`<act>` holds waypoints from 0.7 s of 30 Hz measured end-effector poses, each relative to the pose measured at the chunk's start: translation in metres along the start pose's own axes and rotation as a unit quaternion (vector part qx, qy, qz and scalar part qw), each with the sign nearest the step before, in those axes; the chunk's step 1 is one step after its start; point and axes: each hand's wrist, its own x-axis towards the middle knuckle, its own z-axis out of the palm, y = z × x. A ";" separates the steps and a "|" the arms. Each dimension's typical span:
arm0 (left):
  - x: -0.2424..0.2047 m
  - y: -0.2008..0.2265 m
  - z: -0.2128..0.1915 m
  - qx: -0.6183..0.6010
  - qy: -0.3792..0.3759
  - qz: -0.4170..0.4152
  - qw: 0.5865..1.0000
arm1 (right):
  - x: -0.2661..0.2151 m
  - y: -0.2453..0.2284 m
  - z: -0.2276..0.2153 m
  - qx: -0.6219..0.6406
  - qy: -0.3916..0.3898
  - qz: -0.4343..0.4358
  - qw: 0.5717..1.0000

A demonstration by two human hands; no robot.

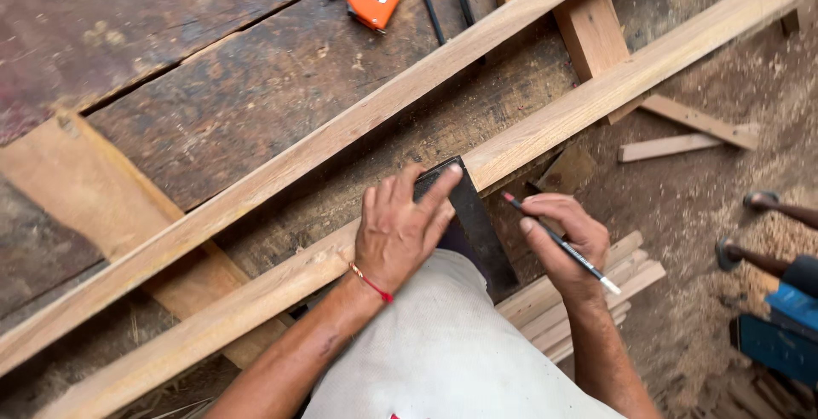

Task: The person measures and marks several wooden beams using a square, a pencil, and a tape measure on a workbench.

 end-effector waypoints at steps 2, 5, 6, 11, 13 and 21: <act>0.001 0.001 -0.003 -0.054 0.031 -0.034 0.997 | 0.005 0.003 -0.006 0.037 0.049 0.048 0.997; -0.007 0.006 -0.020 -0.074 0.092 -0.073 0.990 | 0.034 0.006 -0.009 0.145 0.064 0.052 0.986; -0.010 0.008 -0.026 -0.075 0.113 -0.085 0.987 | 0.051 0.005 -0.011 0.205 0.038 -0.001 0.978; -0.073 0.042 -0.051 -0.291 0.191 -0.258 0.901 | 0.129 -0.033 -0.014 0.335 -0.091 -0.130 0.929; -0.097 0.067 -0.049 -0.363 0.304 -0.183 0.861 | 0.146 -0.051 -0.008 0.341 -0.167 -0.144 0.914; -0.133 0.144 -0.031 -0.254 0.540 -0.165 0.785 | 0.101 -0.140 0.074 0.127 -0.550 -0.559 0.608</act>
